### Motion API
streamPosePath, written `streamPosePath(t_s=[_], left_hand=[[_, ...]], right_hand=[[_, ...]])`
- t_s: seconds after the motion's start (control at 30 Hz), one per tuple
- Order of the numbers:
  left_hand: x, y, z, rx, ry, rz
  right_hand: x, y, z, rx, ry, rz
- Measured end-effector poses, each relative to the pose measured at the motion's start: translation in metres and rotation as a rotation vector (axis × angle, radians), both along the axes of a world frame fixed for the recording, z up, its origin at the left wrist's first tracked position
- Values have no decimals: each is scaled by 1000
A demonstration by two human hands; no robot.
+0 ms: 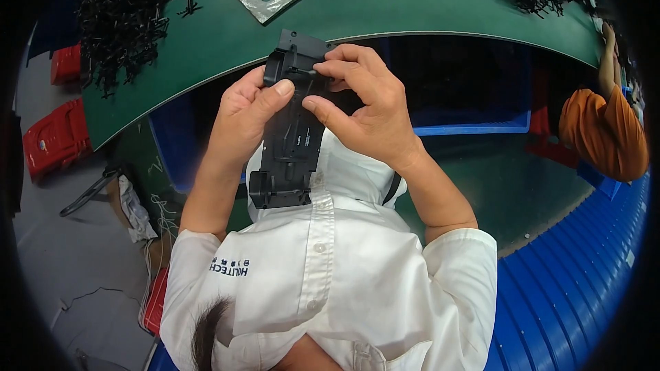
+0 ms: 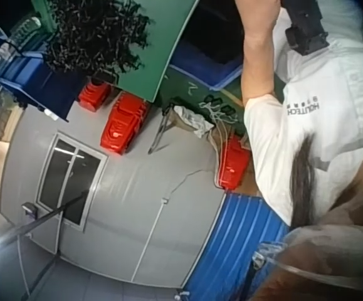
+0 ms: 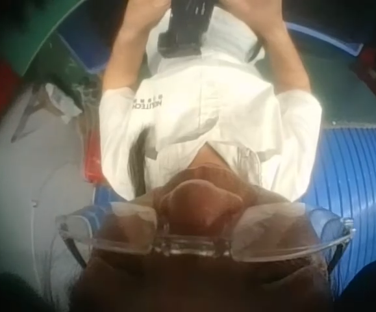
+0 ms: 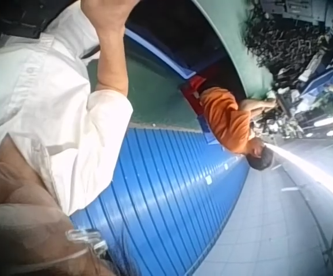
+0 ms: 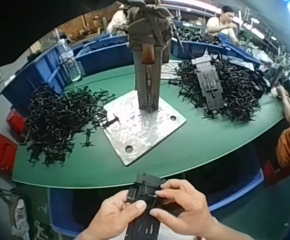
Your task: Assembling plastic components into a toy vehicle chassis at a factory workstation using a specialized assembly machine.
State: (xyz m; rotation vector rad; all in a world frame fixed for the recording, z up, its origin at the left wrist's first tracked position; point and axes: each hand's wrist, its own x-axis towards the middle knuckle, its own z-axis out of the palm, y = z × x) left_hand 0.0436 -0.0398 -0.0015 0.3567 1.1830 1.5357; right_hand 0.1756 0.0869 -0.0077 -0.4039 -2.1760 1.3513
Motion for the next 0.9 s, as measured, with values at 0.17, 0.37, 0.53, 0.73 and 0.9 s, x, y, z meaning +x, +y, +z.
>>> streamPosePath(t_s=[0.17, 0.37, 0.53, 0.73, 0.9], left_hand=[[0, 1, 2, 16, 13, 8], [-1, -1, -1, 32, 2, 3], [-1, -2, -1, 23, 45, 5], [1, -2, 2, 24, 68, -11], [3, -2, 2, 52, 78, -4]], right_hand=[[0, 1, -2, 18, -6, 22], [-4, 1, -6, 31, 73, 3], [-4, 1, -4, 37, 58, 4], [-4, 0, 0, -6, 29, -4], [-5, -1, 2, 23, 10, -26]])
